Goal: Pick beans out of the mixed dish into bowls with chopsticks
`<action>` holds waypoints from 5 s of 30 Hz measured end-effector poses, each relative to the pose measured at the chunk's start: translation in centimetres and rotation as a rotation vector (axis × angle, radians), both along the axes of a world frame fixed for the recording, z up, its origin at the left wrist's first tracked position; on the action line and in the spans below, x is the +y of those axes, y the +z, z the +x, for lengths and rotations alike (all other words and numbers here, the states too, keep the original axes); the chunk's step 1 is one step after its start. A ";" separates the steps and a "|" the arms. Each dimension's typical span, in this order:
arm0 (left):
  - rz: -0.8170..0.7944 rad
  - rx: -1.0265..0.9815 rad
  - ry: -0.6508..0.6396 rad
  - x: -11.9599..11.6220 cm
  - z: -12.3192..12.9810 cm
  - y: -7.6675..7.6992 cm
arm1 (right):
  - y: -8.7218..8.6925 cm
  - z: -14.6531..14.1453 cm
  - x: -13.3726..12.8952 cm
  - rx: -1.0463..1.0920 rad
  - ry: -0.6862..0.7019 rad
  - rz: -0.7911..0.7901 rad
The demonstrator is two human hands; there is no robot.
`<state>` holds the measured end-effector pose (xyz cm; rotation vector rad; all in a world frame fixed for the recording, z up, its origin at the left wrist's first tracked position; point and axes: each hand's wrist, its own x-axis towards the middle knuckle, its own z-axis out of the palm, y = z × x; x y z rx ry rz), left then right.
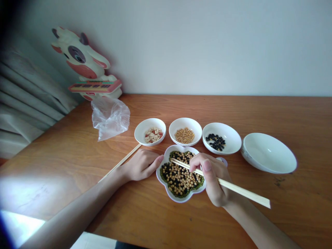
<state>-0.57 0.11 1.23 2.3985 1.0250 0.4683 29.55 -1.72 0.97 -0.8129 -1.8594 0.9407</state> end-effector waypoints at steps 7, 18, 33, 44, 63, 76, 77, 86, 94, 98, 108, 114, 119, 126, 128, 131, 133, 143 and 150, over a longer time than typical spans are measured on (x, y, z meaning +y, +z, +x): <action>0.005 -0.005 -0.003 0.0 0.1 0.2 | 0.6 0.1 0.0 -0.136 0.001 -0.057; 0.008 -0.005 -0.015 0.0 0.0 0.0 | 1.3 -0.4 -0.3 -0.119 0.013 0.005; -0.009 0.006 -0.012 0.0 0.0 0.0 | 1.6 0.3 -0.3 0.186 -0.138 0.109; 0.007 0.016 -0.004 0.1 -0.1 -0.2 | 1.8 2.4 2.8 0.260 -0.385 0.077; -0.023 0.028 -0.003 0.0 -0.1 0.0 | 1.2 -0.6 -0.2 -0.153 0.007 -0.046; -0.026 0.016 -0.004 0.0 -0.1 -0.1 | 0.5 -0.6 0.0 -0.040 0.013 -0.009; -0.024 0.015 -0.005 0.0 -0.1 -0.1 | 0.5 -0.5 0.0 -0.015 0.011 -0.004; -0.018 0.014 -0.005 0.0 -0.1 -0.3 | 2.7 2.4 1.2 0.399 -0.325 0.193; -0.038 0.013 -0.003 0.0 -0.2 -0.3 | 1.4 2.0 2.0 0.180 -0.317 0.093; -0.028 0.003 -0.014 0.0 -0.1 -0.2 | 1.4 1.3 1.1 0.128 -0.124 0.065; -0.028 0.030 0.004 -0.1 -0.1 -0.3 | 1.2 -0.1 0.0 -0.060 -0.050 -0.020; -0.045 0.026 -0.001 0.0 -0.2 -0.4 | 1.1 -0.4 -0.1 -0.142 -0.026 0.004; -0.036 0.031 0.001 0.0 -0.1 -0.3 | 1.1 -0.8 -0.1 -0.166 -0.023 0.033; -0.028 0.031 0.004 -0.1 -0.2 -0.3 | 0.8 -0.9 0.0 -0.099 -0.030 0.038; -0.029 0.028 0.003 0.0 -0.2 -0.4 | 0.6 -0.9 0.0 -0.083 -0.031 0.041; -0.026 0.032 0.006 0.0 -0.1 -0.3 | 0.4 -0.9 0.0 -0.047 -0.034 0.036; -0.026 0.034 0.009 -0.1 -0.1 -0.3 | 0.6 -0.7 -0.1 0.010 -0.040 0.035; -0.028 0.030 0.008 0.0 -0.2 -0.2 | 1.4 1.2 0.7 0.229 -0.341 0.201; -0.030 0.025 0.003 0.0 -0.1 -0.1 | 1.3 1.4 1.2 0.110 -0.097 0.095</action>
